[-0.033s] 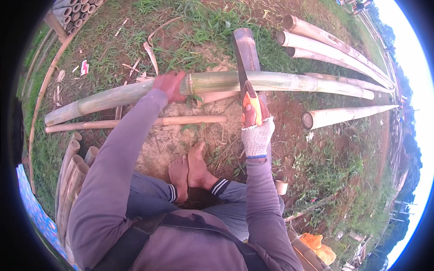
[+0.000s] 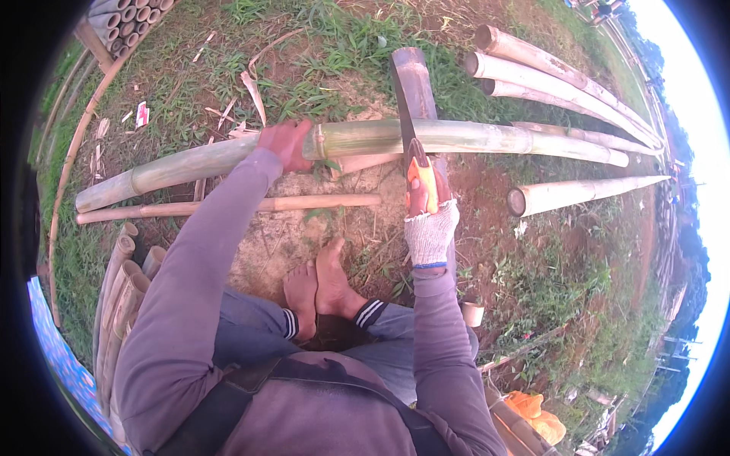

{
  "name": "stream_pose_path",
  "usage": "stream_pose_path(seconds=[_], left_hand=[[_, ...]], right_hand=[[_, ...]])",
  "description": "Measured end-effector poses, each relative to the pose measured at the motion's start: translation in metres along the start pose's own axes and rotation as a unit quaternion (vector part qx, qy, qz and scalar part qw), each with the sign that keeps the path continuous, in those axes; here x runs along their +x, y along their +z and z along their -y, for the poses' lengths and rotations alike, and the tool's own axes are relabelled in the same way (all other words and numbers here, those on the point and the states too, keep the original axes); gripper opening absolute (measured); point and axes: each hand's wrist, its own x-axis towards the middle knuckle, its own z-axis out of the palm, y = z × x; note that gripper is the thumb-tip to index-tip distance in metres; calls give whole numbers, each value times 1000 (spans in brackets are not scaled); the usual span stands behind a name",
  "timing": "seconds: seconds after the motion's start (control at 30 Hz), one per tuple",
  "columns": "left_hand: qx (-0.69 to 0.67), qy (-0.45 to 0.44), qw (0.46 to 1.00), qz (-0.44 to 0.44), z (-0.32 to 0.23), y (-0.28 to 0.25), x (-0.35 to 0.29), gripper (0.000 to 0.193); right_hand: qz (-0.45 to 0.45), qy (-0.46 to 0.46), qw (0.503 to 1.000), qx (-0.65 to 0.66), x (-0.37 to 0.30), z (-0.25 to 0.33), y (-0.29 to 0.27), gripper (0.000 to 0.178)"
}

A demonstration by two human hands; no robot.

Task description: The person sits on the ground and uses a hand saw to cut long bamboo poles into shorter sections. They position each pole on a support log, saw through it, and then move the cut pieces aside.

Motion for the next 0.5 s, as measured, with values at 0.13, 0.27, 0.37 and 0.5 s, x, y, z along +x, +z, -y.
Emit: stream_pose_path(seconds=[0.13, 0.27, 0.37, 0.5], left_hand=[[8, 2, 1000, -4, 5, -8, -3, 77], [16, -9, 1000, 16, 9, -7, -6, 75], [31, -4, 999, 2, 5, -3, -2, 77], [20, 9, 1000, -8, -3, -2, 6, 78]], right_hand=[[-49, 17, 989, 138, -99, -14, -24, 48], [29, 16, 999, -2, -174, -11, -78, 57], [-44, 20, 996, 77, -117, -39, -42, 50], [-13, -39, 997, -61, 13, -16, 5, 41]])
